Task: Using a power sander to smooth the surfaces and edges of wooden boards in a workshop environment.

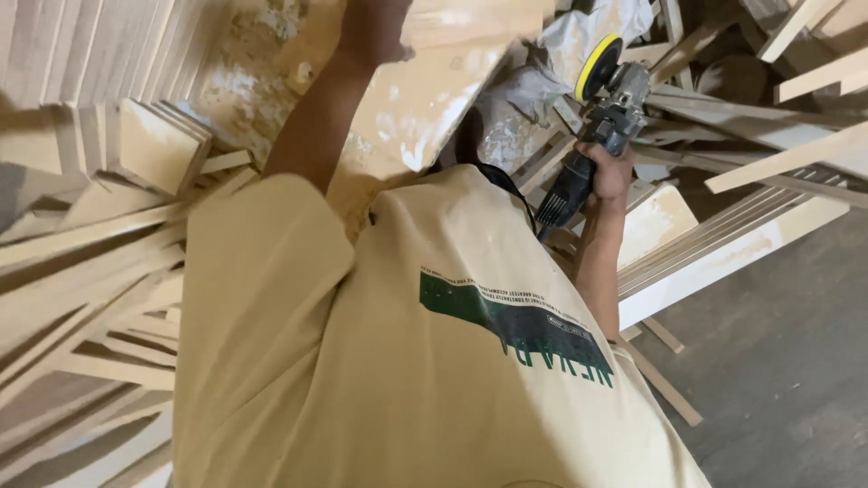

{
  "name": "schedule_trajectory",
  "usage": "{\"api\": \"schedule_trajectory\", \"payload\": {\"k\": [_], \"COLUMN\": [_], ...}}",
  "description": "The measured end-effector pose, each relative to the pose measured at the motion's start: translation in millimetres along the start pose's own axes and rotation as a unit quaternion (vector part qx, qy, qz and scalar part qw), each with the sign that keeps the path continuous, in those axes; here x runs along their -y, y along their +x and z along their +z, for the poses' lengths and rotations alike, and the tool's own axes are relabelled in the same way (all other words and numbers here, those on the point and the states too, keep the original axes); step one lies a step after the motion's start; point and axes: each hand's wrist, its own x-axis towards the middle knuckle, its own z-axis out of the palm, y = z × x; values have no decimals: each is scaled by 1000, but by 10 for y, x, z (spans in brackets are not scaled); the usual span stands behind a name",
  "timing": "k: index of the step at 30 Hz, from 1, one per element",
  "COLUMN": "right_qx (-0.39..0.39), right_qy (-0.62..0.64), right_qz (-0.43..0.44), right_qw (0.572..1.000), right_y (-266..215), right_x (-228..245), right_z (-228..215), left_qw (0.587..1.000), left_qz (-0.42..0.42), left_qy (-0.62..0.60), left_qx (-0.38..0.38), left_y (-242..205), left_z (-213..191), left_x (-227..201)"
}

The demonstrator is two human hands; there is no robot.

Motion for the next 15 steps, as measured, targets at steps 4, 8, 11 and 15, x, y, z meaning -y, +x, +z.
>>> {"api": "schedule_trajectory", "payload": {"k": [4,8,11,15], "right_qx": [62,89,138,230], "right_qy": [-55,-242,-382,-508], "right_qz": [70,71,21,-81], "right_qw": [994,964,913,826], "right_y": [198,165,116,237], "right_x": [51,274,397,203], "right_z": [82,482,786,1133], "left_qw": [996,993,982,970], "left_qz": [-30,-120,-179,-214], "left_qy": [37,7,-59,-22], "left_qx": [-71,20,-30,-115], "left_y": [-570,-1012,-1190,-1213], "left_z": [25,-64,22,523], "left_x": [-217,-439,-476,-461]}}
